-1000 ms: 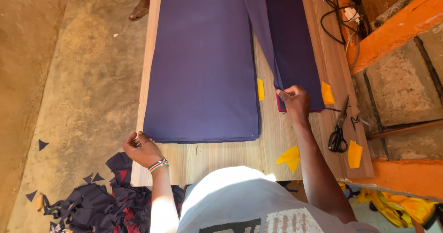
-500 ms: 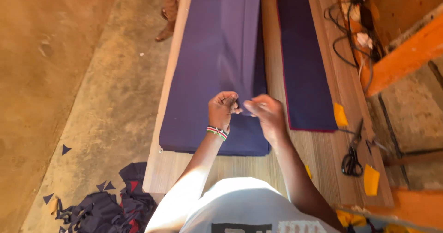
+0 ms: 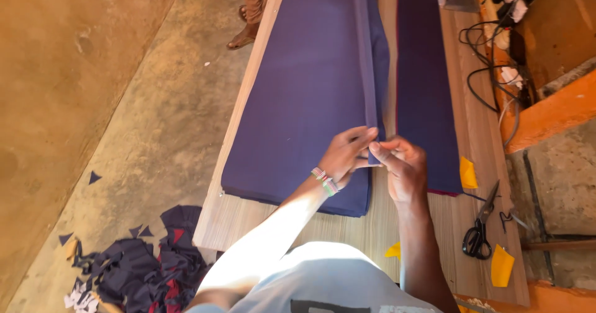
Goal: Folding large rectangular pieces of fabric on a work table
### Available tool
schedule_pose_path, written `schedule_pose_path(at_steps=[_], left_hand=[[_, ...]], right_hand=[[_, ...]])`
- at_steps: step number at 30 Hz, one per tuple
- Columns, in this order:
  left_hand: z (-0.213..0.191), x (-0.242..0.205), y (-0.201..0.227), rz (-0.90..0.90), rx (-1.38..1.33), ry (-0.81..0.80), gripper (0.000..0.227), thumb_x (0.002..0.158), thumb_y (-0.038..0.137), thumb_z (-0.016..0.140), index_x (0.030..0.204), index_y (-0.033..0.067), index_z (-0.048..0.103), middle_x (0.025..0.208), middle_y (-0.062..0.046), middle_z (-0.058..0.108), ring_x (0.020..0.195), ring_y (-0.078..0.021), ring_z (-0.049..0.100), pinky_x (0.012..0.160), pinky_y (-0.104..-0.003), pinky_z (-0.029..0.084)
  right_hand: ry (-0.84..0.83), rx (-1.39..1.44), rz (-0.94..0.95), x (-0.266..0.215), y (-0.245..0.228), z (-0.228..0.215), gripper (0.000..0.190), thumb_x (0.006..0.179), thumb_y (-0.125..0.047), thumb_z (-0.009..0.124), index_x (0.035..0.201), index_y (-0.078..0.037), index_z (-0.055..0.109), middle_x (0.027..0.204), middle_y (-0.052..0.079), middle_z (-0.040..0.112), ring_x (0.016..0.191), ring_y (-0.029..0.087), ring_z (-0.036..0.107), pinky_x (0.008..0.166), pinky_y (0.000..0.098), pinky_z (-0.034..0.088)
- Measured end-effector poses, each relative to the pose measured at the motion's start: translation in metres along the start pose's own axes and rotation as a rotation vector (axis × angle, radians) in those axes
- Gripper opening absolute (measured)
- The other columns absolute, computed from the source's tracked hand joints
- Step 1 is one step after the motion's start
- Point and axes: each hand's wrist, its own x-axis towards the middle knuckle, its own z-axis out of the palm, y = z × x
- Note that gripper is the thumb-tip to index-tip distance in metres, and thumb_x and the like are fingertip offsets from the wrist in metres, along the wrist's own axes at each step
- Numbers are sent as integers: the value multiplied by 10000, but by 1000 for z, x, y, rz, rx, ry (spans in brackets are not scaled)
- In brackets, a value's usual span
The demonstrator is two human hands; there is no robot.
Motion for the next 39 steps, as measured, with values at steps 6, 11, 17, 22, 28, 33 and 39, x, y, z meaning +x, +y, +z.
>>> schedule_pose_path(at_steps=[6,11,17,22,28,33,39], left_hand=[[8,19,29,189,-22,146,174,970,125,724,880,-18,686,662,-100,616,441,-82,551,543,-335,664],[2,5,49,131,351,216,187,985,160,674,883,5,694,729,-99,677,520,-110,581,499,-270,560],[46,47,67,213,407,66,321,863,210,773,1010,-71,721,736,-178,707,606,-166,686,610,-355,635],[80,8,144,143,280,118,151,818,143,811,915,38,763,682,-136,712,544,-220,703,488,-436,643],[77,-50,182,103,229,167,138,802,76,821,881,-11,749,685,-155,694,564,-237,707,505,-367,630],[-13,-40,183,198,243,313,148,826,62,830,931,-14,757,715,-175,730,581,-255,747,497,-371,658],[-161,-15,127,404,350,589,81,883,35,748,888,20,669,664,-68,652,551,-129,654,488,-222,578]], right_hand=[[184,94,-70,36,-13,-23,218,818,-187,908,892,-114,716,778,-34,668,638,56,622,541,158,471],[222,-469,-352,28,-91,-37,191,949,-129,889,952,-43,718,880,45,668,760,124,623,626,237,496],[-25,-675,-557,9,-75,26,144,803,-4,873,893,-93,805,735,55,624,670,201,609,638,288,488],[-393,560,397,3,-45,49,888,892,-835,364,1155,-82,754,1147,137,782,1118,292,733,1041,524,535],[100,1255,401,108,149,-59,481,998,-353,664,1340,-16,645,1369,202,674,1219,345,690,1146,536,505],[103,956,389,75,111,-84,273,911,-70,663,1162,-23,761,1211,170,763,1153,264,744,1100,402,592],[198,585,333,-11,85,-92,114,1052,-202,669,1110,-210,768,1210,-32,778,1078,52,755,964,170,638]])
